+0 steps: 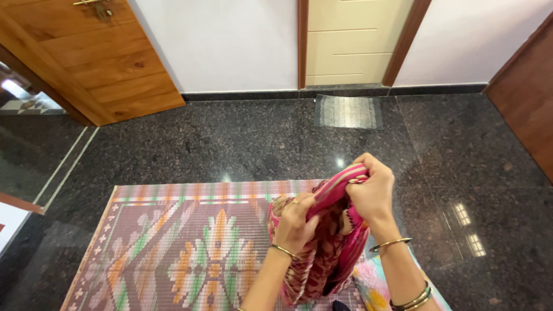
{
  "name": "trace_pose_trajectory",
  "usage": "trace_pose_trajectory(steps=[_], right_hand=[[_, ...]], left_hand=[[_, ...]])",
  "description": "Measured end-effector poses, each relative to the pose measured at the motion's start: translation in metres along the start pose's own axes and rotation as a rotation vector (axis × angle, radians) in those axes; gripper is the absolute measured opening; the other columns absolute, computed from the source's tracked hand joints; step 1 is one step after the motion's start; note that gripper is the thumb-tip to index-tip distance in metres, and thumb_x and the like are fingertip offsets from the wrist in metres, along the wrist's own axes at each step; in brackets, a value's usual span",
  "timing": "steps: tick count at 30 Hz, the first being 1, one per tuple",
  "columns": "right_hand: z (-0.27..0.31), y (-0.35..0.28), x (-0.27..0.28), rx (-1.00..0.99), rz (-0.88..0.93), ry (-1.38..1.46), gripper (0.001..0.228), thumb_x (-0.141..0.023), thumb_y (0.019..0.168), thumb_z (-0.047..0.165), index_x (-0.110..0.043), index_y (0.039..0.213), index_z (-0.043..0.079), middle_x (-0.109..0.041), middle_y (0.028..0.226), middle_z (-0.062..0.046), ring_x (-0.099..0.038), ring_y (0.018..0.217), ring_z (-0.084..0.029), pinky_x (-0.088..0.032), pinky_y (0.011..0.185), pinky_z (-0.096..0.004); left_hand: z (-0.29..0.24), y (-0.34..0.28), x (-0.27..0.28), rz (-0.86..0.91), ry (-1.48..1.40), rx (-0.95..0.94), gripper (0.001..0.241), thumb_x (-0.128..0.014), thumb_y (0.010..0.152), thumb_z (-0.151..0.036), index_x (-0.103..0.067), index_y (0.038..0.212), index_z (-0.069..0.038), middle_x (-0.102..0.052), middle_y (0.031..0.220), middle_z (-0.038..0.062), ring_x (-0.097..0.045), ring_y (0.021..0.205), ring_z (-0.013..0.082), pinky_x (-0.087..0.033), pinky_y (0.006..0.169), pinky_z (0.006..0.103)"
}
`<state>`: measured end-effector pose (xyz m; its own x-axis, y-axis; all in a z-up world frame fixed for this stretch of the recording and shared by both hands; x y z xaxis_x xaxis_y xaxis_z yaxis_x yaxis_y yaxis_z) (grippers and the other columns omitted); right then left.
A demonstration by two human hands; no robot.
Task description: The person folds a light-colored floral towel on a mat, then places it on a nearby bed. Next, the person folds a pink patterned textile on the same mat. The person handles each item by hand, smoothing and aligning edges before folding.
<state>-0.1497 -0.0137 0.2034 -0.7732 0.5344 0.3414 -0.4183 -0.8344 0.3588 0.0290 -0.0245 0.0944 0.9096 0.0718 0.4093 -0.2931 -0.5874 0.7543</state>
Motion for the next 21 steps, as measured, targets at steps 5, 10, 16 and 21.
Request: trace_pose_trajectory(steps=[5, 10, 16, 21], right_hand=[[-0.003, 0.008, 0.011, 0.04, -0.044, 0.014, 0.02, -0.062, 0.067, -0.014, -0.062, 0.08, 0.001, -0.059, 0.07, 0.005, -0.053, 0.065, -0.002, -0.042, 0.055, -0.021], [-0.009, 0.016, 0.024, 0.025, -0.107, -0.001, 0.022, -0.061, 0.068, -0.016, -0.061, 0.081, 0.001, -0.056, 0.071, 0.005, -0.051, 0.066, -0.002, -0.041, 0.055, -0.021], [-0.013, 0.019, 0.034, 0.039, -0.153, -0.064, 0.021, -0.063, 0.069, -0.016, -0.062, 0.083, 0.0, -0.056, 0.071, 0.005, -0.051, 0.066, -0.002, -0.04, 0.055, -0.02], [-0.016, 0.018, 0.041, 0.027, -0.189, -0.074, 0.02, -0.063, 0.07, -0.015, -0.062, 0.084, 0.0, -0.056, 0.072, 0.005, -0.051, 0.066, -0.002, -0.04, 0.055, -0.021]], left_hand=[[0.016, -0.041, -0.014, -0.072, 0.095, 0.106, 0.053, -0.077, 0.078, 0.002, -0.049, 0.122, -0.01, -0.071, 0.117, 0.013, -0.069, 0.088, 0.0334, -0.056, 0.076, 0.0421], [0.015, -0.049, -0.006, -0.088, 0.079, 0.084, 0.056, -0.078, 0.075, 0.004, -0.049, 0.122, -0.008, -0.069, 0.114, 0.014, -0.07, 0.095, 0.0345, -0.058, 0.081, 0.0401], [-0.004, -0.037, -0.001, -0.112, -0.11, 0.305, 0.056, -0.078, 0.071, 0.006, -0.055, 0.121, -0.006, -0.07, 0.108, 0.014, -0.071, 0.099, 0.0339, -0.058, 0.085, 0.0393], [-0.007, -0.033, 0.006, -0.039, -0.075, 0.119, 0.043, -0.073, 0.075, 0.01, -0.06, 0.112, -0.008, -0.07, 0.113, 0.011, -0.069, 0.104, 0.0345, -0.057, 0.09, 0.0395]])
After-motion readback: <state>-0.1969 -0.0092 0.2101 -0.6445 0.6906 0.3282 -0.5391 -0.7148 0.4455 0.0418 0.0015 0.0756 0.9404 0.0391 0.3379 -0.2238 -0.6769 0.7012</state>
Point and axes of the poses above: each hand's wrist, its own y-axis towards the middle knuckle, its own x-axis out of the back of the hand, z = x × y, the point moved 1 cm from there along y, towards the middle knuckle
